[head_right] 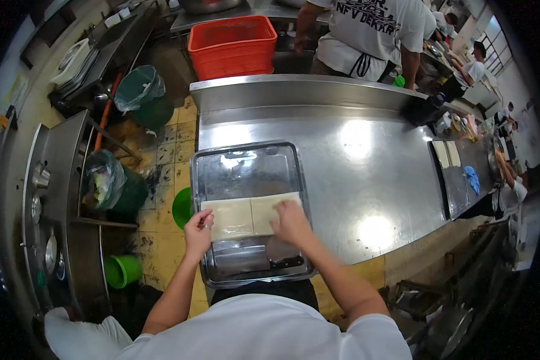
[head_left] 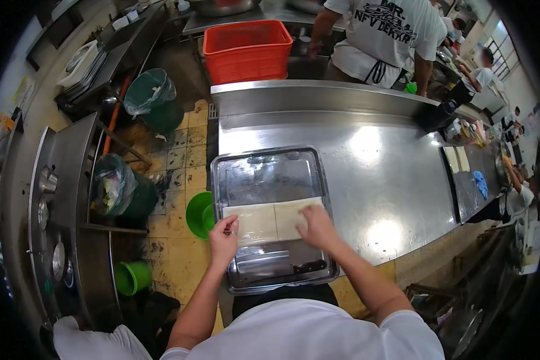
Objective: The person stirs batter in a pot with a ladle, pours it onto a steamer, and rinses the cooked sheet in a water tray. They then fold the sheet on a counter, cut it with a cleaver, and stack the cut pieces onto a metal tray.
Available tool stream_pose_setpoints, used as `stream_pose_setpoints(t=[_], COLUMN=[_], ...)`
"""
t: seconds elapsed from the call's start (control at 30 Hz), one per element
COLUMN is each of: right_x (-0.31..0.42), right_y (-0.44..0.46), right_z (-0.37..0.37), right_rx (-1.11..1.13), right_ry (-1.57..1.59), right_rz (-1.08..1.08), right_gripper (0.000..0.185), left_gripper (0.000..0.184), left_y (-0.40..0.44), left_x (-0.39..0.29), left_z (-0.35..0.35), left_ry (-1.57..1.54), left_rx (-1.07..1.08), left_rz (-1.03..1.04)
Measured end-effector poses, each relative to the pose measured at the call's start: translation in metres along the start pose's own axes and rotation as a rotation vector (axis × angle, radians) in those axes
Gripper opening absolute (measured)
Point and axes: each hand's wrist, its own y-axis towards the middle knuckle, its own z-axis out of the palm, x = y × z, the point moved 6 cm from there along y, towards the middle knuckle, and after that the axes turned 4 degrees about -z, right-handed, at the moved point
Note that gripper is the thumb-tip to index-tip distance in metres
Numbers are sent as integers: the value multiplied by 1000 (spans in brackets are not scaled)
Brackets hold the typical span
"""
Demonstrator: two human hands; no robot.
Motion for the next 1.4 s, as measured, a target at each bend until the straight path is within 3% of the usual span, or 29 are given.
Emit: stream_pose_setpoints(t=[0.07,0.17,0.27,0.47,0.57,0.67,0.87,1.17,1.27,1.4], right_x=[-22,-56,-52,-41,-49,-55,-42,-56,-55,-38], right_y=[47,89,100,107,108,107,97,74,55,33], right_z=[-6,31,51,62,66,68,61,37,28,7], right_rx=[-42,478,793,866,783,1044,1308,1234,1181,1076], right_ry=[-61,-9,-227,-309,-205,-144,83,392,656,790], right_rz=[-64,131,58,-72,-61,-9,70,264,487,474], right_gripper=[44,44,46,46,48,53,51,42,39,37], left_gripper=[22,21,20,18,18,19,19,19,19,17], left_y=[-5,-17,-35,-76,-88,-90,-84,-81,-79,-68], left_x=[-3,-15,-27,-14,-17,-14,-17,-17,-15,-18], left_z=[3,8,22,56,61,61,46,39,36,30], left_ry=[27,89,158,171,177,173,206,164,148,140], left_rx=[3,28,99,290,318,322,289,250,247,228], left_rz=[-10,-1,41,67,39,39,12,58,59,82])
